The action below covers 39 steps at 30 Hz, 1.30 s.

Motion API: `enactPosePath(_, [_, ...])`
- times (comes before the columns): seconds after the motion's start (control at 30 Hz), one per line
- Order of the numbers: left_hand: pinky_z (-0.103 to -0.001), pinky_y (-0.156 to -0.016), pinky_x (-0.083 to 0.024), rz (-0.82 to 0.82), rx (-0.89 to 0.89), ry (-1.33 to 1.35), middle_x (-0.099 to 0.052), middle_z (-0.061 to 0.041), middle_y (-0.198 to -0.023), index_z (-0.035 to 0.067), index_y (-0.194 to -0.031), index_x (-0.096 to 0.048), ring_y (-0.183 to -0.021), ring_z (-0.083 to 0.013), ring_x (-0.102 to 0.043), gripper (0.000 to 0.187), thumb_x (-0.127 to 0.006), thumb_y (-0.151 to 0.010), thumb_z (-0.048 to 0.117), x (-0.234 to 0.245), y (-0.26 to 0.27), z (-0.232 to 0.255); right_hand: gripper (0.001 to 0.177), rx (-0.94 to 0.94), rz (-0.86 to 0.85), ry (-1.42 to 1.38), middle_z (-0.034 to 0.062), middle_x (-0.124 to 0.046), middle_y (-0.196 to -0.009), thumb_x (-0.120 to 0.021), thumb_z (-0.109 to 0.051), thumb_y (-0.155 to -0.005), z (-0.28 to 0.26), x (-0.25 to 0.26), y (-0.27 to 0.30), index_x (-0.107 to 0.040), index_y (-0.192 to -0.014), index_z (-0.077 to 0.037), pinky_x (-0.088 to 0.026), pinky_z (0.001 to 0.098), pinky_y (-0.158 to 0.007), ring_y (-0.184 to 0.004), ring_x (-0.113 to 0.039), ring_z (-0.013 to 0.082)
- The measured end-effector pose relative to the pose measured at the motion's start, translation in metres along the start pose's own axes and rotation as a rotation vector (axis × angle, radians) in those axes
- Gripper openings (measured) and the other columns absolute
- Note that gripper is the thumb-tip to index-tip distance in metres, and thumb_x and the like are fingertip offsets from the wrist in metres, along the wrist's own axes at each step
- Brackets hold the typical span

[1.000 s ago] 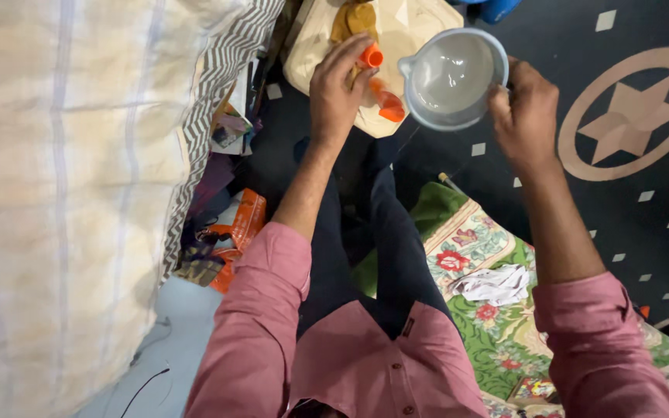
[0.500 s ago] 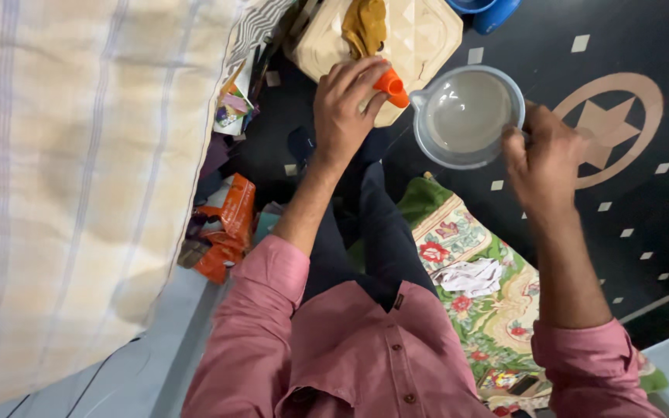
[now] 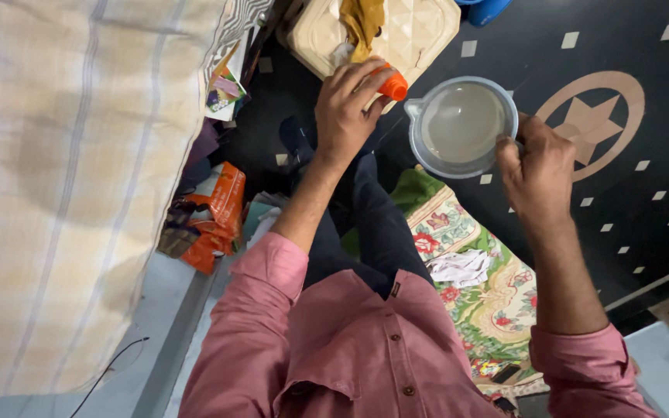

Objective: The person wipes the surface of a flat-screen television with a yellow cloth. They then pick up a small orange bottle and a white mug, pouring liquid from the bottle into the mug.

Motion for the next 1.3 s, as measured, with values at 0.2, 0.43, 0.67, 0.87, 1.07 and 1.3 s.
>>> enactPosePath(0.2, [-0.038, -0.098, -0.052, -0.009, -0.005, 0.013, -0.068, 0.001, -0.128, 0.013, -0.123, -0.071, -0.119, -0.0225, -0.064, 0.05, -0.087, -0.077, 0.002, -0.004, 0.004, 0.0, 0.02, 0.018, 0.0, 0.025, 0.019, -0.066, -0.08, -0.064, -0.005, -0.102, -0.006, 0.005, 0.005, -0.07, -0.113, 0.011, -0.05, 0.0395, -0.064, -0.065, -0.064, 0.026])
enactPosePath(0.43, [-0.037, -0.098, -0.051, -0.021, 0.01, 0.006, -0.068, 0.002, -0.127, 0.014, -0.122, -0.072, -0.121, -0.0232, -0.063, 0.049, -0.087, -0.076, 0.002, -0.009, 0.007, 0.003, 0.016, 0.002, -0.027, 0.157, 0.0161, -0.063, -0.072, -0.065, -0.008, -0.102, -0.003, 0.007, 0.006, -0.069, -0.1, 0.008, -0.05, 0.0403, -0.059, -0.061, -0.062, 0.0256])
enactPosePath(0.67, [-0.038, -0.101, -0.052, -0.019, 0.005, 0.019, -0.068, 0.001, -0.127, 0.013, -0.122, -0.072, -0.122, -0.0231, -0.063, 0.048, -0.087, -0.077, 0.002, -0.013, 0.012, -0.001, 0.016, -0.015, -0.028, 0.185, 0.0137, -0.062, -0.07, -0.063, -0.007, -0.101, -0.002, 0.007, 0.007, -0.068, -0.093, 0.007, -0.049, 0.0379, -0.055, -0.057, -0.059, 0.0229])
enactPosePath(0.87, [-0.038, -0.102, -0.052, -0.017, 0.006, 0.011, -0.069, 0.001, -0.126, 0.013, -0.122, -0.072, -0.121, -0.023, -0.064, 0.048, -0.089, -0.078, 0.007, -0.016, 0.012, -0.005, 0.018, -0.017, -0.051, 0.241, 0.011, -0.061, -0.063, -0.061, -0.007, -0.102, 0.003, 0.001, 0.005, -0.069, -0.092, 0.006, -0.046, 0.0334, -0.044, -0.049, -0.057, 0.019])
enactPosePath(1.07, [-0.039, -0.103, -0.053, -0.032, 0.008, 0.012, -0.069, 0.0, -0.126, 0.013, -0.123, -0.072, -0.121, -0.0239, -0.064, 0.048, -0.088, -0.078, 0.006, -0.015, 0.01, -0.005, 0.022, -0.014, -0.049, 0.222, 0.011, -0.061, -0.064, -0.062, -0.009, -0.104, 0.002, 0.002, 0.004, -0.067, -0.089, 0.005, -0.047, 0.035, -0.047, -0.051, -0.059, 0.0201])
enactPosePath(1.3, [-0.039, -0.105, -0.053, -0.023, 0.013, 0.018, -0.069, 0.0, -0.127, 0.013, -0.123, -0.072, -0.123, -0.0247, -0.064, 0.048, -0.088, -0.079, 0.003, -0.015, 0.009, -0.005, 0.019, 0.002, -0.016, 0.154, 0.0162, -0.065, -0.072, -0.065, -0.012, -0.103, -0.012, 0.007, 0.001, -0.07, -0.099, 0.006, -0.053, 0.0401, -0.061, -0.061, -0.066, 0.0267])
Point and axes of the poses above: each hand's wrist, its own y-axis away from the middle knuckle, its own x-axis out of the back of the hand, z = x × y, the point moved 7 cm from there along -y, towards the middle knuckle
